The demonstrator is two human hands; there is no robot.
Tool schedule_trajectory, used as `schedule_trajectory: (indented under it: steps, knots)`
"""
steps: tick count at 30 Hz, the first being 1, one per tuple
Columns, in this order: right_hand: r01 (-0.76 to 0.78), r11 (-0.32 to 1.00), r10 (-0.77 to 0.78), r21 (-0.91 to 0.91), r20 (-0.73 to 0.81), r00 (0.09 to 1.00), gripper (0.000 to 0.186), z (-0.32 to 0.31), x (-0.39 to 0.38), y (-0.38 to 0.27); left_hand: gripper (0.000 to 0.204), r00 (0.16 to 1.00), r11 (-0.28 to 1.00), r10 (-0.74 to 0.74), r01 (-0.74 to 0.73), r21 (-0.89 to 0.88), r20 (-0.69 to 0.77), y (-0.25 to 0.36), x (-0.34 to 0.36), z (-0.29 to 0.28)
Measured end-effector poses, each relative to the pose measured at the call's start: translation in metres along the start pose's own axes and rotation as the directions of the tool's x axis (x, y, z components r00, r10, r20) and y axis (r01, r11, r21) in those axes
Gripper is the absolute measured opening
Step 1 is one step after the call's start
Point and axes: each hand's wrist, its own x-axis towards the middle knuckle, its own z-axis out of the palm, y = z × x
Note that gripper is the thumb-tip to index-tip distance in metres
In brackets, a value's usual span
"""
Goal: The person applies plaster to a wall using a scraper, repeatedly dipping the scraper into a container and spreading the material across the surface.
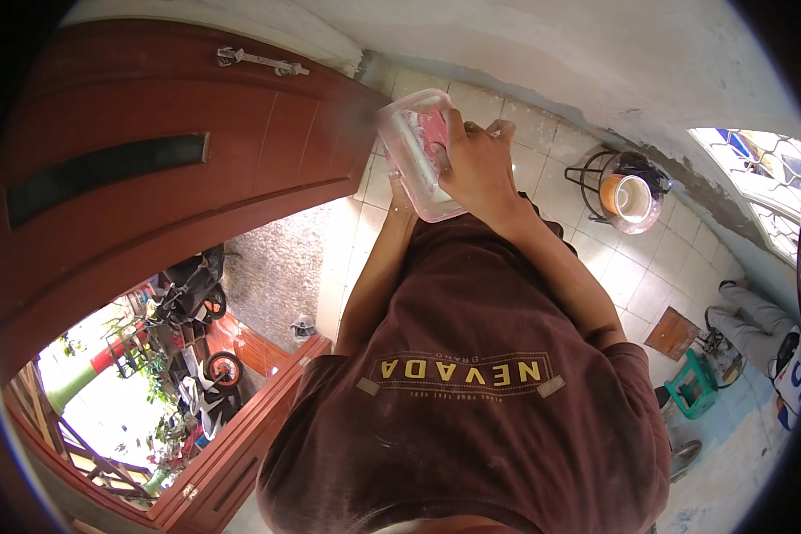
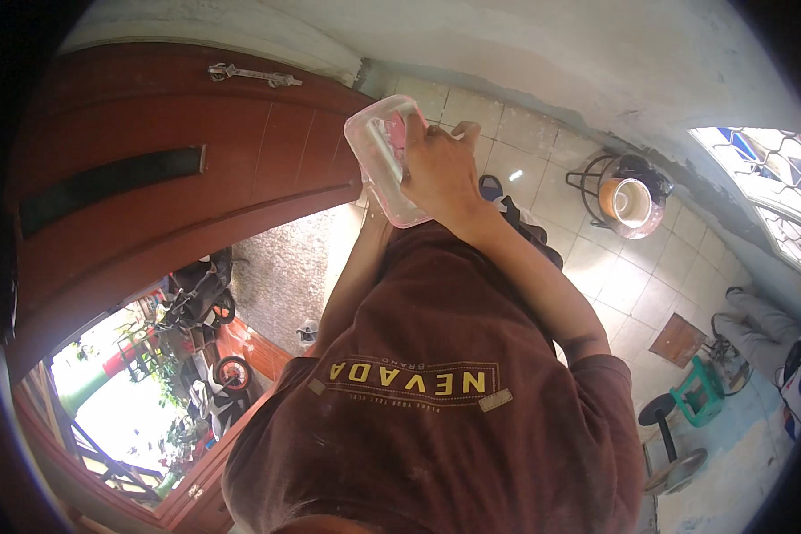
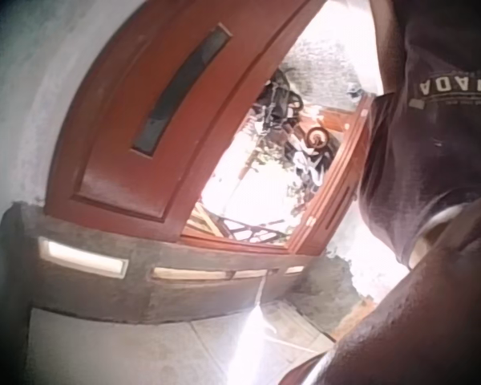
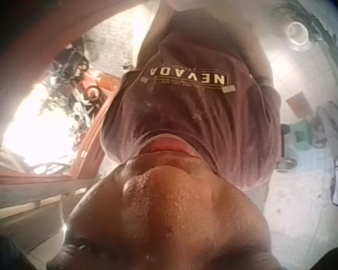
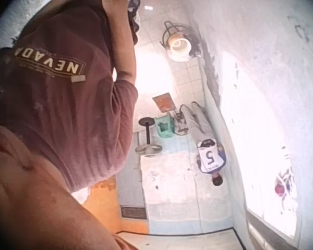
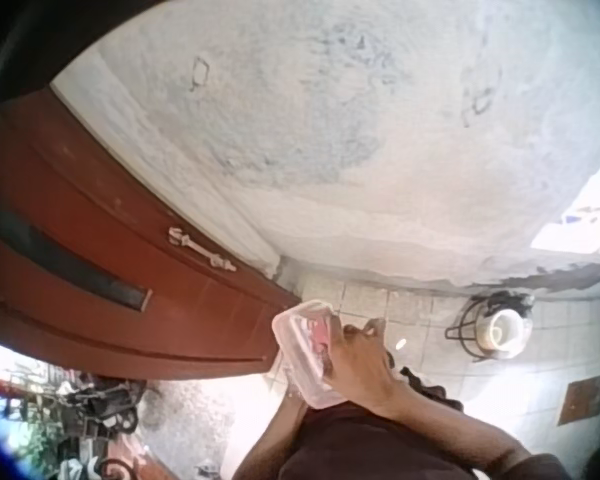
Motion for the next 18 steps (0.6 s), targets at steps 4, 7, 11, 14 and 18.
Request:
schedule_trajectory:
  steps: [4,7,11,14,18]
  knots:
    - [-0.066,0.997,0.068,-0.032,0.055,0.996,0.070,0.001,0.000,-0.003,0.072,1.000,0.999,-0.001,0.001,0.035,-0.016,-0.002,-0.001,-0.001]
    - [-0.125,0.992,0.120,0.031,0.126,0.985,0.072,0.007,-0.001,0.005,0.075,1.000,0.998,-0.022,0.021,0.052,0.008,-0.006,-0.002,-0.009]
    - [-0.154,0.974,0.129,0.167,0.152,0.980,0.068,0.014,-0.005,0.019,0.088,0.991,0.994,-0.112,0.110,0.022,0.075,-0.004,0.002,-0.007]
    - [-0.128,0.967,0.105,0.222,0.112,0.988,0.068,0.020,-0.008,0.028,0.095,0.993,0.992,-0.119,0.117,0.053,0.026,0.001,-0.003,0.004]
    - [-0.057,0.962,0.040,0.267,0.068,0.997,0.067,0.021,-0.011,0.036,0.098,0.986,0.987,-0.161,0.159,0.035,0.041,0.001,-0.002,-0.003]
